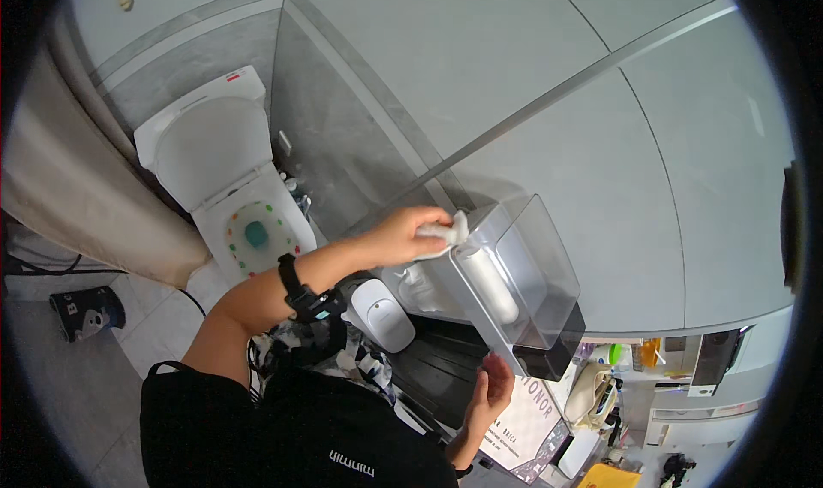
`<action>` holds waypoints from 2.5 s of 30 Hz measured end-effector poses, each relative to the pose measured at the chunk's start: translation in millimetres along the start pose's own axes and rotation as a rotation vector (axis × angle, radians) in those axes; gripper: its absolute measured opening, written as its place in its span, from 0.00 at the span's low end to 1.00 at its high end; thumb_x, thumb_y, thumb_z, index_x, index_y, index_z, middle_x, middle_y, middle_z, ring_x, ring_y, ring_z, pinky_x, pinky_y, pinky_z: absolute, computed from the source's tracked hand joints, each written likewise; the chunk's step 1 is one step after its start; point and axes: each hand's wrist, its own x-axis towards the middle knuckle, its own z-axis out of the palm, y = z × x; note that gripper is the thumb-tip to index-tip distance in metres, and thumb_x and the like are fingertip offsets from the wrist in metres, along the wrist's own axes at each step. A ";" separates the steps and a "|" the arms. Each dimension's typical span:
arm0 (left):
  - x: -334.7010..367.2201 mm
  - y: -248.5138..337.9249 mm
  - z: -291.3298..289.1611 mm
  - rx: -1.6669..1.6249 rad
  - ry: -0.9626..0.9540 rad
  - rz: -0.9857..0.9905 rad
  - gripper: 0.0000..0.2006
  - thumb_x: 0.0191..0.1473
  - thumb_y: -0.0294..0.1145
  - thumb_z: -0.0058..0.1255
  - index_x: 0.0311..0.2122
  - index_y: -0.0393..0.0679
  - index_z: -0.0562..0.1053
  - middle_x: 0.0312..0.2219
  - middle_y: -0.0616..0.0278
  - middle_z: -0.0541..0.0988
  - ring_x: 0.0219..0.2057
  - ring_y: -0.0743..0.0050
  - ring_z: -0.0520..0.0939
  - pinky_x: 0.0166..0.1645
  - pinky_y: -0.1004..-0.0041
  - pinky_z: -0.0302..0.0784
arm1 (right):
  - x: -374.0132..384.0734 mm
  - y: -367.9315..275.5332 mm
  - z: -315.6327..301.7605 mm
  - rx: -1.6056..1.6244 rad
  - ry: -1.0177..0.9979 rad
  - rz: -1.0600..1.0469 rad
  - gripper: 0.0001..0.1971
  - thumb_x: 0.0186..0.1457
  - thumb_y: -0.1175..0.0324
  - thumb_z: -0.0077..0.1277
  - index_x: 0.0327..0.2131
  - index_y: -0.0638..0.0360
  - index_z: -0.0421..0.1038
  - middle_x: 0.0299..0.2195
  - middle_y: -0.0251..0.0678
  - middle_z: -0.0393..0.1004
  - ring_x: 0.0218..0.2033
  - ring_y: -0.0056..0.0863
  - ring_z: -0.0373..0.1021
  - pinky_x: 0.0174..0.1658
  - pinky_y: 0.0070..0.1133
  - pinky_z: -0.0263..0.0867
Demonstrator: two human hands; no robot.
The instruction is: The person wipes the exterior and interior surfaces of a toilet, including the tank, lid, and rim, with a cloth.
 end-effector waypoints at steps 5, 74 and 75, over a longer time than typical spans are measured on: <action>-28.4 -0.3 7.7 0.299 0.098 0.149 0.16 0.37 0.26 0.56 0.35 0.38 0.67 0.31 0.59 0.70 0.35 0.71 0.72 0.39 0.76 0.65 | 7.8 -9.0 5.0 -0.024 0.017 0.004 0.17 0.47 0.79 0.43 0.43 0.64 0.60 0.39 0.39 0.66 0.40 0.25 0.64 0.43 0.19 0.59; 80.3 -41.3 3.6 0.032 0.329 0.085 0.07 0.43 0.22 0.45 0.32 0.37 0.71 0.28 0.63 0.74 0.29 0.76 0.73 0.34 0.77 0.68 | -55.2 -23.0 3.6 -0.199 0.251 0.058 0.06 0.45 0.78 0.46 0.29 0.65 0.69 0.32 0.39 0.71 0.28 0.25 0.69 0.32 0.17 0.64; 78.7 -46.2 6.9 -0.182 0.370 -0.013 0.08 0.44 0.22 0.44 0.33 0.37 0.70 0.27 0.64 0.74 0.28 0.76 0.73 0.33 0.77 0.68 | -56.0 -20.9 3.8 -0.201 0.261 0.065 0.05 0.45 0.78 0.46 0.29 0.65 0.69 0.32 0.39 0.71 0.28 0.25 0.69 0.32 0.17 0.64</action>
